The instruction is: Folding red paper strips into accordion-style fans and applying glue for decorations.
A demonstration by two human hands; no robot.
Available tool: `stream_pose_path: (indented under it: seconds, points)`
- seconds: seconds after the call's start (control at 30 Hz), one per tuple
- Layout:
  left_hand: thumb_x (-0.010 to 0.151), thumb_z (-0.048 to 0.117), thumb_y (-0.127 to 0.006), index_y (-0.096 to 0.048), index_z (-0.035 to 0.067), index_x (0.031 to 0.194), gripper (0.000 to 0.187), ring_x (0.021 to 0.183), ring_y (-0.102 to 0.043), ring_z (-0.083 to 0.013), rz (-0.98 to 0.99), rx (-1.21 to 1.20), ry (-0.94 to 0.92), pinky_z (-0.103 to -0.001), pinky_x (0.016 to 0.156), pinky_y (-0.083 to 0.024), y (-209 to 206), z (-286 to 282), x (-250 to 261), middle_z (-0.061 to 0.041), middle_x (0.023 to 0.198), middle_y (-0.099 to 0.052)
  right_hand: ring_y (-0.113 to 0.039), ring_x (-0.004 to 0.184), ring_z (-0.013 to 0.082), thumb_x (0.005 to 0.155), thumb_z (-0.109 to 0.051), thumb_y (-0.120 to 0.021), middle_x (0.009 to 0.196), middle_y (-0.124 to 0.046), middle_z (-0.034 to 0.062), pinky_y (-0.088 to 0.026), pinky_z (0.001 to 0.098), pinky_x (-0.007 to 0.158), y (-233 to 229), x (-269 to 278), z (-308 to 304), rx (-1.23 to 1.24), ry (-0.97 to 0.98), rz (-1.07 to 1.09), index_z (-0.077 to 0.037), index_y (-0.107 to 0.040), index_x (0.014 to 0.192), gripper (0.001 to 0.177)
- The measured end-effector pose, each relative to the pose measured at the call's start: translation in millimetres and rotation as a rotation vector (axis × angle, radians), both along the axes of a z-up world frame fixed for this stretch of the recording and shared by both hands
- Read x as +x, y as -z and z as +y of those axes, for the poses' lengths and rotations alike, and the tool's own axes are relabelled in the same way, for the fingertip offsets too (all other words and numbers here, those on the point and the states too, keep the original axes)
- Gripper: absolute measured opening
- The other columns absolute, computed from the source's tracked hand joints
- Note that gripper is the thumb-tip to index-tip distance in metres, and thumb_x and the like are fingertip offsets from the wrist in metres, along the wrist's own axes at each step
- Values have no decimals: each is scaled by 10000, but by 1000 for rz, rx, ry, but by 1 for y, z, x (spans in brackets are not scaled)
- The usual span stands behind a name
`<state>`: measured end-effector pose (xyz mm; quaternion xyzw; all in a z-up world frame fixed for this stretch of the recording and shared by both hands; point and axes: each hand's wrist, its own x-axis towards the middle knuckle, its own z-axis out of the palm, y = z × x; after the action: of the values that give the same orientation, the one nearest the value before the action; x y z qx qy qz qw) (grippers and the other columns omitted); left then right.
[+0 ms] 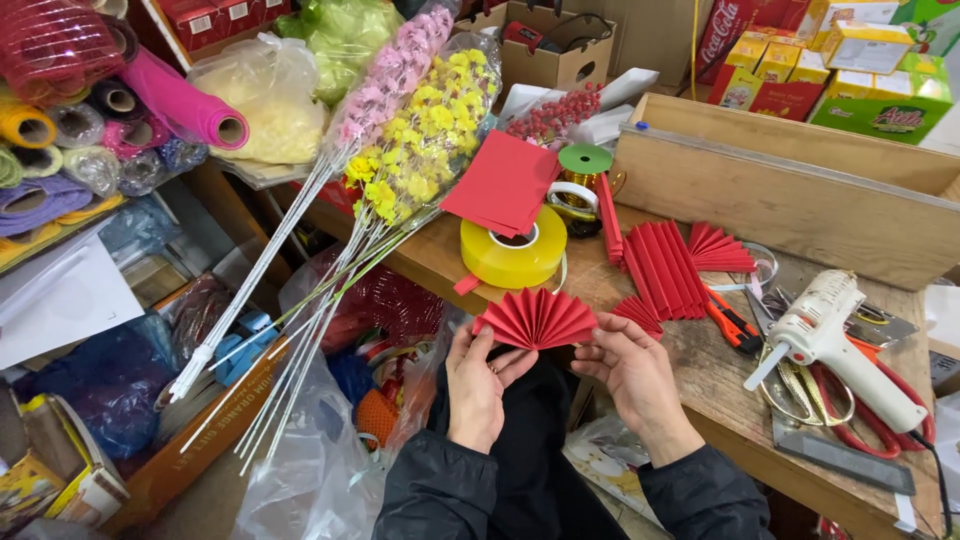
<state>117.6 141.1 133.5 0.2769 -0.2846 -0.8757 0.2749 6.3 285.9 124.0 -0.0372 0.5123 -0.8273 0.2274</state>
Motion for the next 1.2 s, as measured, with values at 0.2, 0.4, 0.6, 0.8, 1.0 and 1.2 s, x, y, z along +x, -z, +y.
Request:
stream_pose_path:
  seconds: [0.2,0.4,0.6,0.8,1.0,1.2]
  points:
    - [1082,130,-438,-580,102,1339,295,1127,-641,-641,-53,0,-15,-648,903,-600,-17,-8,31,-394,1469,-502,-739,670,331,941,18,-652,799,-670,220,-668,503,618,8,5,-22,83,-61,0,50,-662,1195,257]
    - [1062,112,-478,-559,81,1283,237,1123,-633,-654,4,-18,21,-656,880,-622,-4,-14,43,-392,1457,-486,-734,653,344,953,10,-646,804,-670,239,-659,491,578,5,12,-29,127,-94,17,68,-655,1196,250]
    - [979,51,-617,-546,57,1273,303,1061,-707,-545,-9,-143,40,-589,903,-640,2,-9,42,-318,1317,-587,-708,684,318,975,9,-617,820,-671,209,-643,465,623,-4,17,-21,113,-121,44,45,-672,1189,223]
    - [850,6,-754,-600,45,1282,460,1088,-749,-312,-41,-356,82,-483,926,-672,11,-7,40,-207,1195,-703,-689,709,299,1020,-4,-554,848,-684,197,-647,471,674,-13,22,-18,119,-161,103,33,-673,1260,271]
    - [802,-17,-808,-625,41,1285,519,1086,-759,-296,68,-471,129,-399,980,-611,33,-9,36,-154,1235,-708,-695,701,292,1011,-16,-569,824,-681,206,-666,475,678,-25,28,-17,147,-134,122,41,-678,1305,319]
    - [804,-61,-812,-701,8,1204,420,1032,-737,-268,36,-385,38,-437,926,-659,34,-10,32,-167,1114,-754,-712,763,296,995,-85,-612,920,-705,191,-648,438,685,-38,32,-7,192,-171,173,-1,-653,1396,411]
